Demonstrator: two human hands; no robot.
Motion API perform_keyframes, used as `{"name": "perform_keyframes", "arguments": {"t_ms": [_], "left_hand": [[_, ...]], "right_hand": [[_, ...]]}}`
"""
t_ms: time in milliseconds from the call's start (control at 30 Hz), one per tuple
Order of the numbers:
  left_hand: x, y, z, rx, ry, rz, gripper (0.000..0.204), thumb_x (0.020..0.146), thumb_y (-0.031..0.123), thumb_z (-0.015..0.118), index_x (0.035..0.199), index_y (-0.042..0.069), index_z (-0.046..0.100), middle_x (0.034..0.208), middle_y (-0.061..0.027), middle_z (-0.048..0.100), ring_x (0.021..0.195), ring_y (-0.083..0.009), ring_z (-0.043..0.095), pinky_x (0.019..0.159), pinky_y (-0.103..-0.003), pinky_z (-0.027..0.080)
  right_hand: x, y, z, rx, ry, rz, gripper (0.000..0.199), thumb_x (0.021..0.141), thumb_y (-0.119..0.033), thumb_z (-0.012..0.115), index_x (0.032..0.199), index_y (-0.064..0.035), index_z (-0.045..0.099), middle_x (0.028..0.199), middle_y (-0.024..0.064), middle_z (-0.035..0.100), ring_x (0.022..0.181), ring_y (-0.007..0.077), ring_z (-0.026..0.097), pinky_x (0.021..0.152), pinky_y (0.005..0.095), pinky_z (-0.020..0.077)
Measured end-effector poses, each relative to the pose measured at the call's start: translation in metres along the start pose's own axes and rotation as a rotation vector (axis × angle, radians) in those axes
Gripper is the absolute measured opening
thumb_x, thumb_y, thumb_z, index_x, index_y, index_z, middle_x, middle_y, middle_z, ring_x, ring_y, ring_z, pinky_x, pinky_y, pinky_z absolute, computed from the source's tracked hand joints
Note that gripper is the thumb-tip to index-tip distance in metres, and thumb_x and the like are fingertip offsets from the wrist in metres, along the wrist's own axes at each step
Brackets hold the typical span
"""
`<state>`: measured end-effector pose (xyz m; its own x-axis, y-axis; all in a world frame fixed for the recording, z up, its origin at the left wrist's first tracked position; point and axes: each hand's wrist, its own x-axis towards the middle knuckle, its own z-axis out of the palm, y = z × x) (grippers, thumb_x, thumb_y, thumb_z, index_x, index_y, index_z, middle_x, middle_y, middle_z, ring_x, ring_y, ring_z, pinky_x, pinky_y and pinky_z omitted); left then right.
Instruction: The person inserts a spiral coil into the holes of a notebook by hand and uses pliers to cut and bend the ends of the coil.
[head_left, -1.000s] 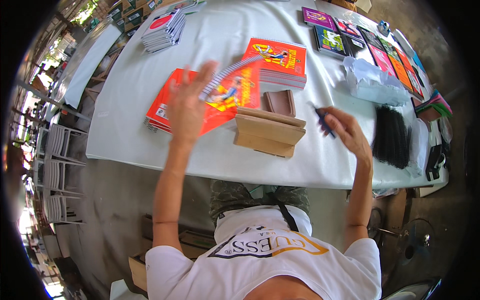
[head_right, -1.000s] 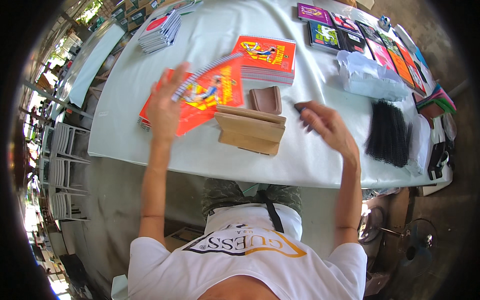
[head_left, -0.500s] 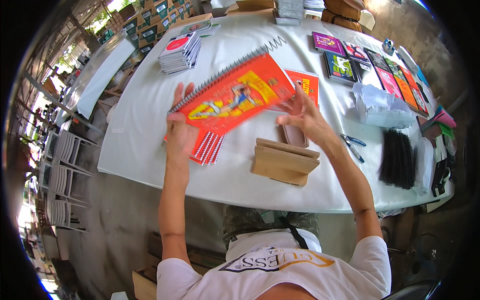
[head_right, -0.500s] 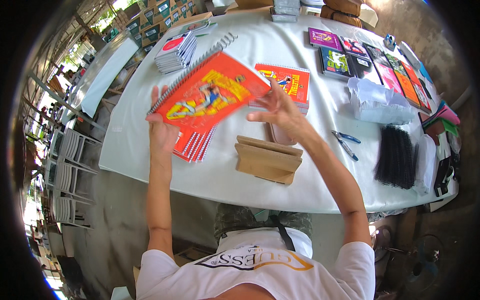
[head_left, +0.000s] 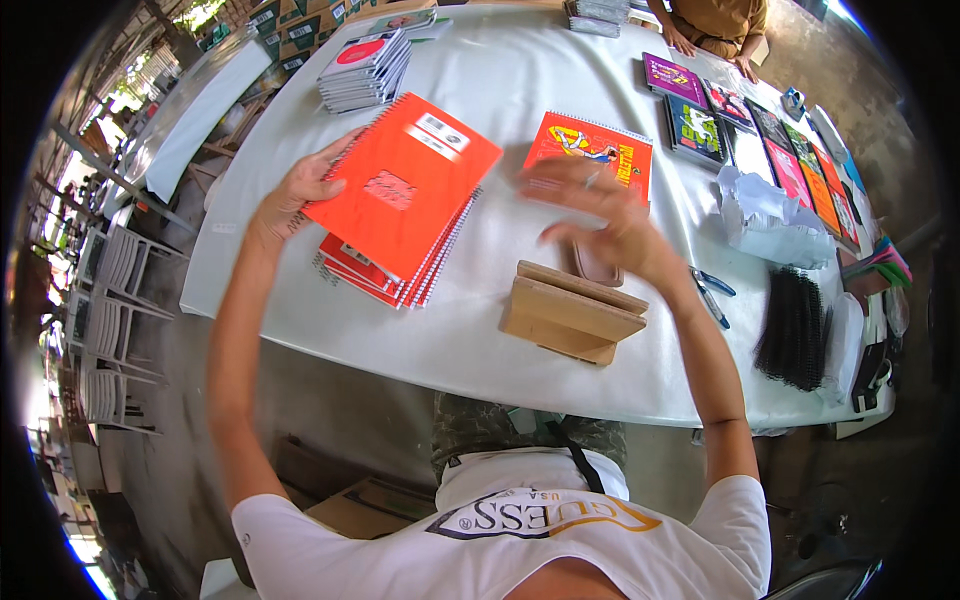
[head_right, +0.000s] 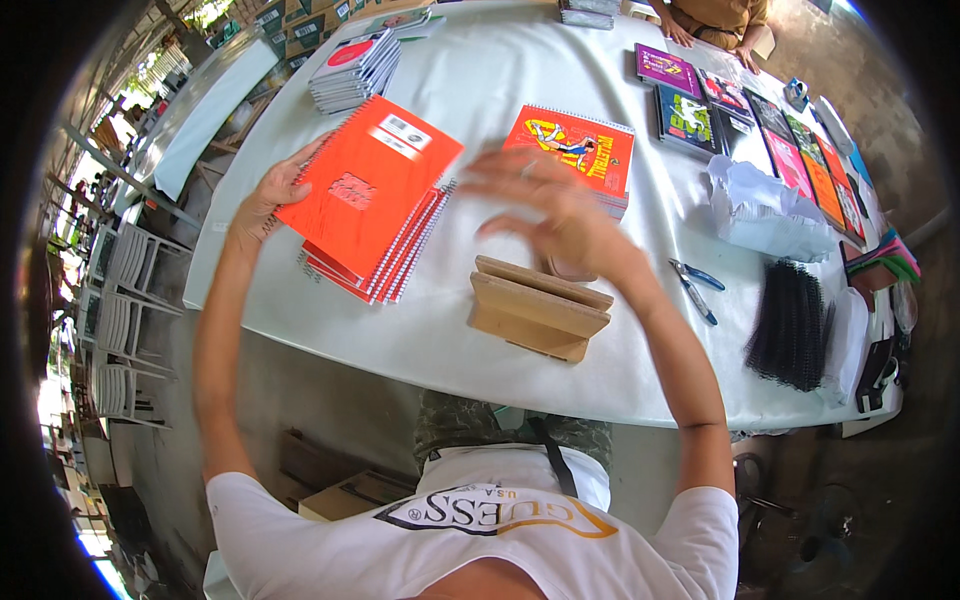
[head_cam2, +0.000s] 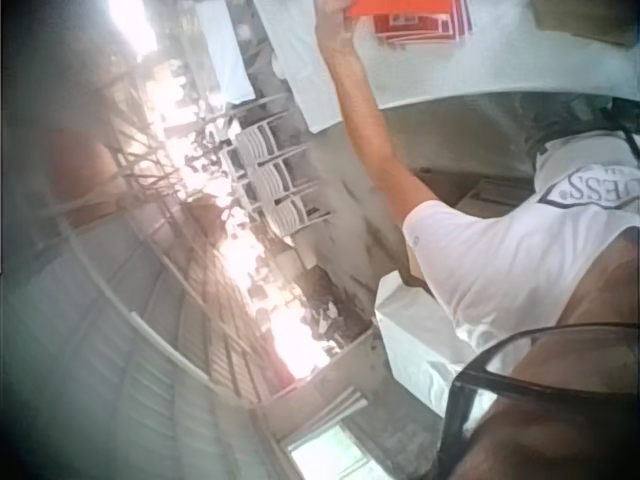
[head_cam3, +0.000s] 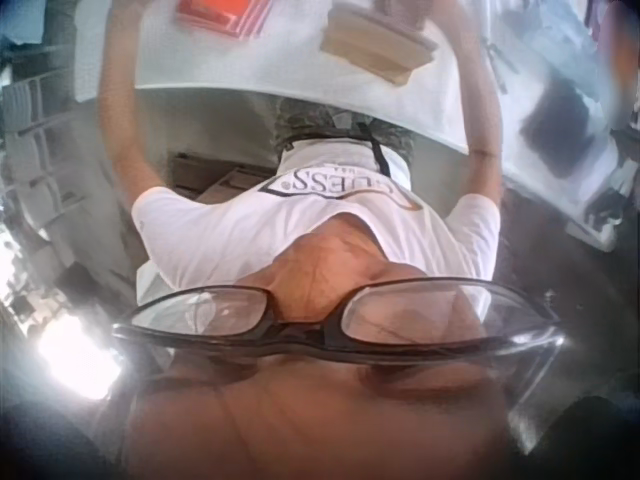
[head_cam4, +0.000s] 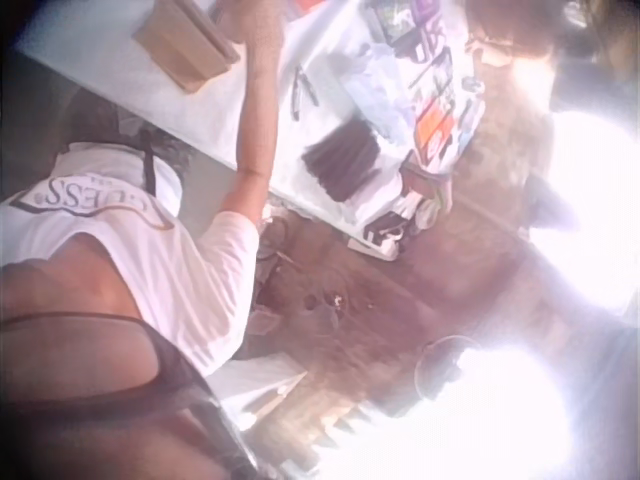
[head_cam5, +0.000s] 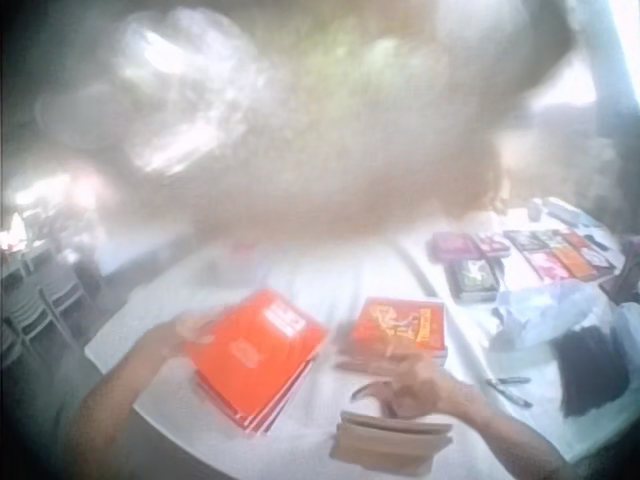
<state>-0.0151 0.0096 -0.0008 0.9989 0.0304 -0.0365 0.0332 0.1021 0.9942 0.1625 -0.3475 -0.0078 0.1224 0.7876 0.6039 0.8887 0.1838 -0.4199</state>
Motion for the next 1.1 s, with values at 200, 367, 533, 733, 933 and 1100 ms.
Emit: {"name": "perform_keyframes", "arguments": {"t_ms": [200, 367, 533, 733, 933, 1100], "left_hand": [[-0.012, -0.073, -0.104, 0.669, 0.028, -0.304, 0.102, 0.068, 0.000, 0.071, 0.155, 0.002, 0.020, 0.154, -0.0111, 0.037, 0.140, -0.0211, 0.037, 0.118, -0.034, 0.024], [-0.022, -0.086, -0.084, 0.452, 0.120, -0.362, 0.100, 0.067, -0.009, 0.062, 0.156, 0.012, 0.022, 0.156, -0.0128, 0.036, 0.143, -0.0232, 0.035, 0.119, -0.035, 0.021], [0.005, -0.074, -0.060, 1.286, 0.451, -0.095, 0.092, 0.076, -0.004, 0.067, 0.155, 0.021, 0.028, 0.157, -0.0196, 0.032, 0.147, -0.0297, 0.027, 0.117, -0.036, 0.024], [0.099, -0.081, 0.093, 0.851, 0.474, 0.360, 0.086, 0.084, 0.014, 0.074, 0.155, 0.015, 0.025, 0.157, -0.0218, 0.028, 0.149, -0.0311, 0.019, 0.118, -0.038, 0.021], [0.145, -0.072, 0.168, 0.183, 0.473, 0.214, 0.073, 0.095, 0.019, 0.064, 0.152, -0.001, 0.023, 0.149, -0.0235, 0.040, 0.141, -0.0246, 0.036, 0.114, -0.034, 0.028], [0.085, -0.034, 0.208, 0.164, 0.167, 0.255, 0.038, 0.101, 0.016, 0.053, 0.135, -0.001, 0.051, 0.138, -0.0166, 0.055, 0.123, -0.0174, 0.054, 0.108, -0.031, 0.040]], "right_hand": [[-0.054, 0.154, -0.041, -0.342, 0.266, 0.615, 0.034, 0.081, -0.032, 0.078, 0.097, -0.0030, 0.071, 0.108, 0.0170, 0.067, 0.095, 0.0259, 0.067, 0.079, 0.0356, 0.0530], [-0.080, 0.211, -0.045, 0.040, 0.006, 1.315, 0.050, 0.081, -0.047, 0.078, 0.071, -0.0004, 0.065, 0.067, 0.0049, 0.063, 0.061, 0.0122, 0.062, 0.060, 0.0328, 0.0564], [-0.094, 0.233, -0.062, 0.291, 0.247, 1.228, 0.036, 0.076, -0.028, 0.086, 0.063, 0.0000, 0.066, 0.066, 0.0091, 0.068, 0.057, 0.0168, 0.068, 0.051, 0.0290, 0.0573], [-0.076, 0.176, -0.054, -0.652, 0.427, 0.898, 0.035, 0.071, -0.036, 0.080, 0.084, -0.0044, 0.072, 0.083, 0.0173, 0.072, 0.076, 0.0374, 0.069, 0.070, 0.0468, 0.0524], [-0.078, 0.082, -0.067, 0.082, 0.607, 0.712, 0.013, 0.081, -0.008, 0.074, 0.085, 0.0004, 0.065, 0.078, 0.0053, 0.069, 0.068, 0.0094, 0.059, 0.062, 0.0276, 0.0470], [-0.158, -0.009, -0.037, 0.540, 0.806, 0.523, 0.024, 0.085, 0.002, 0.072, 0.109, 0.0024, 0.066, 0.101, 0.0076, 0.070, 0.090, 0.0130, 0.065, 0.082, 0.0302, 0.0553]]}}
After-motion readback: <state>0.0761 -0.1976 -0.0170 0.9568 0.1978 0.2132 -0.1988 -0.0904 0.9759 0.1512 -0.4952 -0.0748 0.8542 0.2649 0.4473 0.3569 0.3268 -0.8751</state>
